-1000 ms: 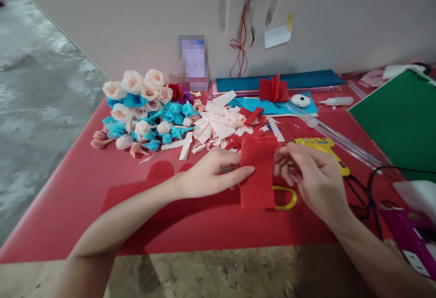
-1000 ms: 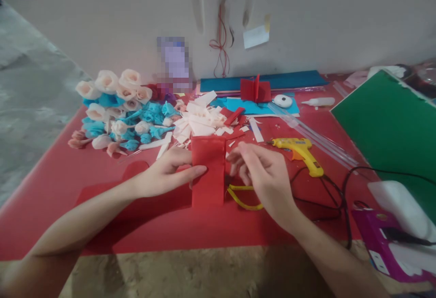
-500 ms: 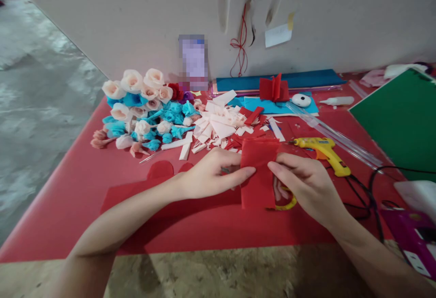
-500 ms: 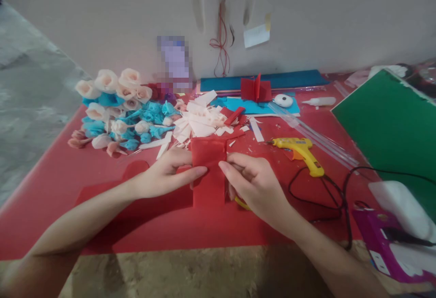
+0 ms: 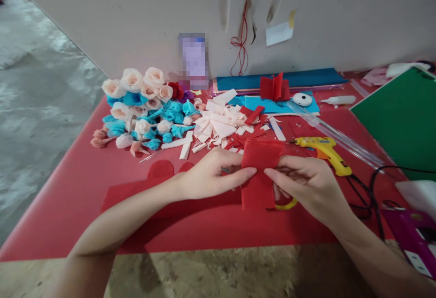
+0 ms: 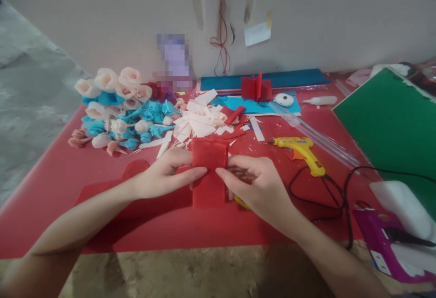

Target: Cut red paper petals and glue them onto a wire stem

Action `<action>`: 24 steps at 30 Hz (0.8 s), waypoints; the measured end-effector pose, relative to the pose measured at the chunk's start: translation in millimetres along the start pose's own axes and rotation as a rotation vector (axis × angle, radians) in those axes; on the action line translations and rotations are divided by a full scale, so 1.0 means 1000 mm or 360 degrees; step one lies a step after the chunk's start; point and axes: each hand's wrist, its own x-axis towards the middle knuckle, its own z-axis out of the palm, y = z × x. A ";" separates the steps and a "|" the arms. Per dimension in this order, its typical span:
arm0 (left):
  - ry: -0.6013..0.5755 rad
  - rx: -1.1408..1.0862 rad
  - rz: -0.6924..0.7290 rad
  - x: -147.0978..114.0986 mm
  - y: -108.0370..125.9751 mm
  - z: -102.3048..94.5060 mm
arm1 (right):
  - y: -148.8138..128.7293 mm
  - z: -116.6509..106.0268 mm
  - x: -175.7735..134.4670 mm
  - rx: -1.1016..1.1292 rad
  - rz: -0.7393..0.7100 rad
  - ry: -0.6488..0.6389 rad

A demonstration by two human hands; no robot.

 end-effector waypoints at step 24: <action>0.0003 -0.0072 -0.0054 0.000 0.002 -0.002 | 0.010 -0.007 -0.005 0.0205 -0.0005 -0.0131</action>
